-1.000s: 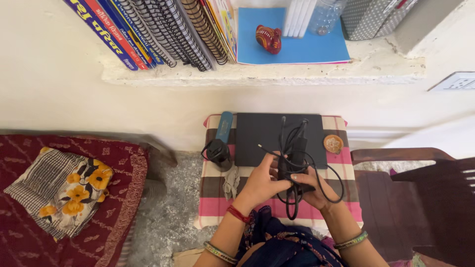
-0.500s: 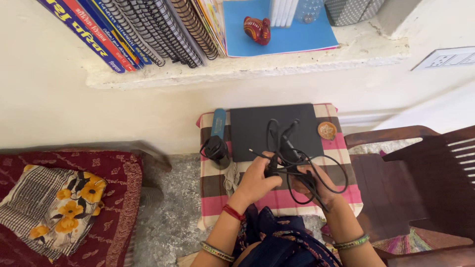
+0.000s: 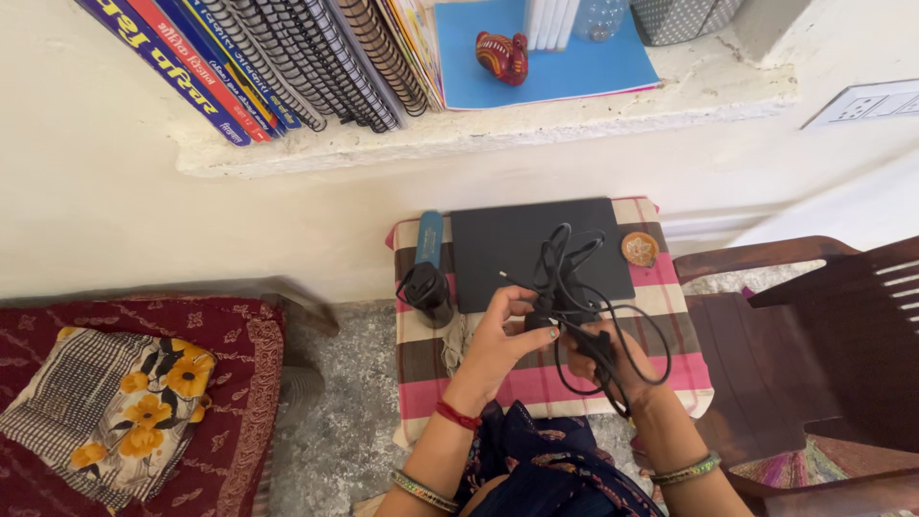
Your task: The person moves a wooden chair to a new position on the floor. They then pick up a tangled black power adapter and cable, untangle it, and wrap the cord neatly around the adapter block.
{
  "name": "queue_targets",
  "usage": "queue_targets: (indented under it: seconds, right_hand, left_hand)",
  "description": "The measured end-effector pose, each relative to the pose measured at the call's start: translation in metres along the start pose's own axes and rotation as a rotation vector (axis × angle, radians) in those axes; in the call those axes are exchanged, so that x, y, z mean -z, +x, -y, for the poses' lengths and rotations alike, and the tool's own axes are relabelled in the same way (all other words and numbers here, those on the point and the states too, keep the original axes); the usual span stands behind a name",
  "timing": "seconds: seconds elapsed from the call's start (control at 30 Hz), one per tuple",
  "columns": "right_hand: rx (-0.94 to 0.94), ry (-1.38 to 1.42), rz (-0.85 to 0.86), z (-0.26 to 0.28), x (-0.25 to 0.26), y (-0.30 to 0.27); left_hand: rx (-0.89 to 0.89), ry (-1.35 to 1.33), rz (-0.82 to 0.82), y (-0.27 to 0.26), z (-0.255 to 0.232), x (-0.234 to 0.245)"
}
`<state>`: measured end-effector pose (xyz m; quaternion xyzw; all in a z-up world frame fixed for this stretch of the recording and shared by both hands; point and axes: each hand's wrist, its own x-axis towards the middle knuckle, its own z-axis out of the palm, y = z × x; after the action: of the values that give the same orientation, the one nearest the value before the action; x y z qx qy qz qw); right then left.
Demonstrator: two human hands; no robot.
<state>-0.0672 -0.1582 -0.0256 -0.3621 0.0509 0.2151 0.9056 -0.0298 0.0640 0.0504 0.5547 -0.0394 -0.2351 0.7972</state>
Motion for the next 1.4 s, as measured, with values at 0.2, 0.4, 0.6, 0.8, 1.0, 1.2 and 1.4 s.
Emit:
queue_targets:
  seconds: [0.2, 0.4, 0.6, 0.8, 1.0, 1.2, 1.4]
  right_hand:
    - [-0.020, -0.221, -0.135, 0.002, -0.016, 0.000]
    - [-0.031, -0.627, -0.259, 0.004, -0.026, 0.008]
    - [0.001, -0.984, -0.636, 0.006, 0.036, -0.005]
    - [0.458, -1.096, -0.637, 0.052, 0.003, -0.046]
    - [0.761, -1.924, -0.440, 0.049, -0.091, -0.038]
    - [0.555, -1.754, -0.590, 0.034, -0.084, -0.030]
    - [0.517, -1.637, -0.682, 0.030, -0.083, -0.033]
  left_hand:
    - [0.097, -0.304, 0.024, 0.004, 0.008, -0.004]
    - [0.007, -0.223, -0.004, 0.015, 0.045, 0.009]
    - [0.072, -0.248, -0.039, 0.011, 0.055, 0.016]
    - [0.037, -0.081, -0.028, 0.010, 0.060, 0.011]
    - [-0.100, 0.156, -0.001, 0.011, 0.050, -0.009]
    - [-0.220, 0.317, 0.038, 0.006, 0.032, -0.013]
    - [-0.464, 0.625, -0.012, 0.005, 0.033, -0.022]
